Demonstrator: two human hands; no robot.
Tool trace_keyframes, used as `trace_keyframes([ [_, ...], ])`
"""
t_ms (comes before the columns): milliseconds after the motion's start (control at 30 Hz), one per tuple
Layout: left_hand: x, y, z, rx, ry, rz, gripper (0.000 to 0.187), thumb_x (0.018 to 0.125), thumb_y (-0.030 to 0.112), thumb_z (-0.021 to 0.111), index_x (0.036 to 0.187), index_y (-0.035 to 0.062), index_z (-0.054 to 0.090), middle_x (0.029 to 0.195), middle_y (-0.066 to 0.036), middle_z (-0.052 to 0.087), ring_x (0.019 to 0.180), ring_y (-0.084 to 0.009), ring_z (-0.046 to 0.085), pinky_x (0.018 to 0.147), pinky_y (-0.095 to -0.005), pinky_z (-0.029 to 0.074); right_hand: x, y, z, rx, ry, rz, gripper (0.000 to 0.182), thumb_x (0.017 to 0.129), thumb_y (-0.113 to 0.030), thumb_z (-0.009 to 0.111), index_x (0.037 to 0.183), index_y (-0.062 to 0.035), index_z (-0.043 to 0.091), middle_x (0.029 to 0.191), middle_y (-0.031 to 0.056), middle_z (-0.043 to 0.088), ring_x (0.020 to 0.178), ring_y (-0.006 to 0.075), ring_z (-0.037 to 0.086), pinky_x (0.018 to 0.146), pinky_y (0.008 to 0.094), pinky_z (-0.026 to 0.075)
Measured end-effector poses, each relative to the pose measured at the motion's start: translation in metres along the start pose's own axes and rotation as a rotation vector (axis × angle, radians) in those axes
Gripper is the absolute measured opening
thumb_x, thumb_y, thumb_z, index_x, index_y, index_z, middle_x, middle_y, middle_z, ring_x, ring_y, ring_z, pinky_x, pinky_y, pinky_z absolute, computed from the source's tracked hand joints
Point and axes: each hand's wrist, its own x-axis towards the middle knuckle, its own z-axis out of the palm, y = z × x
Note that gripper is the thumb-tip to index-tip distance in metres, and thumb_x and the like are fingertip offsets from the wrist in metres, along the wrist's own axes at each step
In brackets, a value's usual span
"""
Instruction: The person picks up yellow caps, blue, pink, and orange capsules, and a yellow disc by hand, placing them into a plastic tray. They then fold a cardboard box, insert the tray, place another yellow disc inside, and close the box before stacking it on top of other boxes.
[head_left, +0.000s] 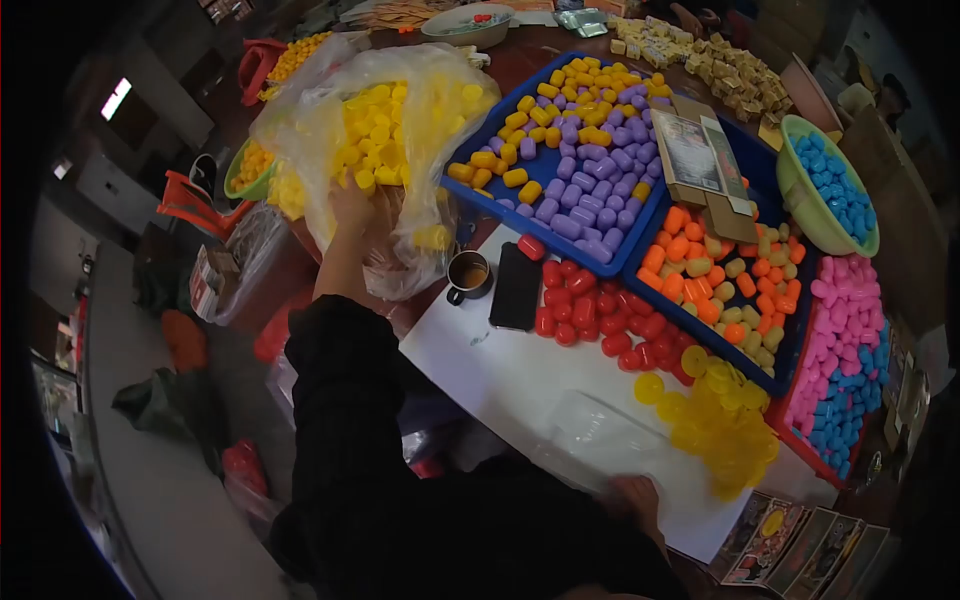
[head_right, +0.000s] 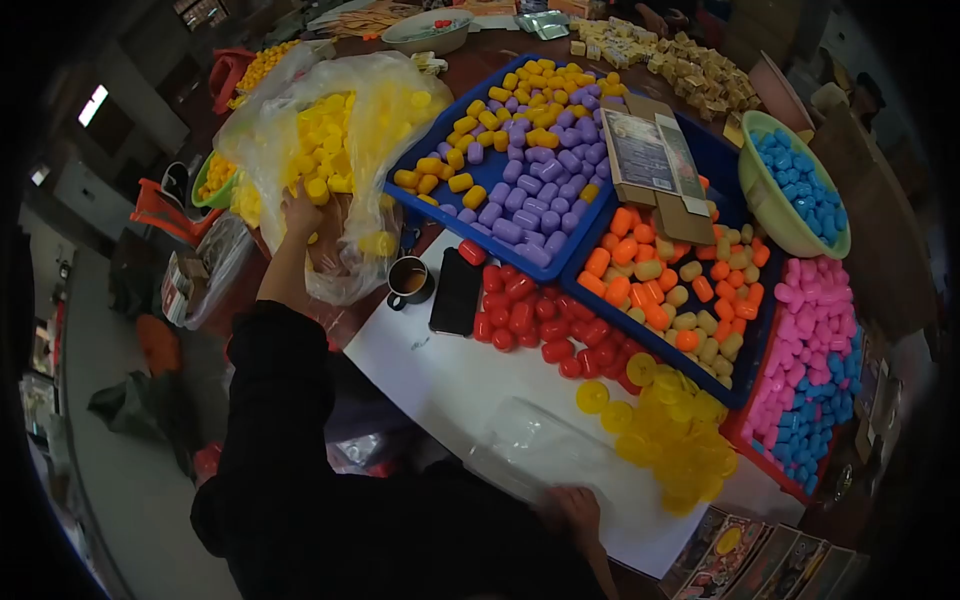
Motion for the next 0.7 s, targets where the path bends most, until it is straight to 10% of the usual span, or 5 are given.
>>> trace_keyframes([
  [200, 0.052, -0.071, 0.037, 0.057, -0.309, 0.200, 0.062, 0.067, 0.020, 0.070, 0.123, 0.0090, 0.046, 0.118, -0.022, 0.051, 0.108, -0.0360, 0.051, 0.089, -0.0397, 0.043, -0.027, 0.006, 0.031, 0.114, 0.104, 0.263, 0.032, 0.061, -0.012, 0.074, 0.091, -0.0099, 0.063, 0.081, 0.0069, 0.060, 0.076, 0.0241, 0.057, 0.069, 0.0352, 0.044],
  [500, 0.024, -0.011, -0.073, -0.035, -0.574, 0.358, 0.042, 0.066, 0.035, 0.070, 0.087, -0.0011, 0.064, 0.082, -0.019, 0.064, 0.079, -0.0307, 0.062, 0.074, -0.0362, 0.047, 0.023, -0.023, 0.004, 0.059, 0.101, 0.090, 0.029, 0.062, -0.013, 0.074, 0.087, -0.0082, 0.061, 0.081, 0.0084, 0.059, 0.075, 0.0274, 0.056, 0.069, 0.0365, 0.044],
  [700, -0.030, 0.056, -0.130, -1.090, -0.777, -0.110, 0.040, 0.079, 0.035, 0.063, 0.096, -0.0013, 0.062, 0.084, -0.006, 0.062, 0.073, -0.0129, 0.059, 0.068, -0.0244, 0.046, 0.015, -0.020, -0.017, -0.137, 0.004, 0.096, 0.025, 0.067, -0.011, 0.072, 0.088, -0.0077, 0.060, 0.085, 0.0075, 0.059, 0.080, 0.0274, 0.056, 0.075, 0.0378, 0.045],
])
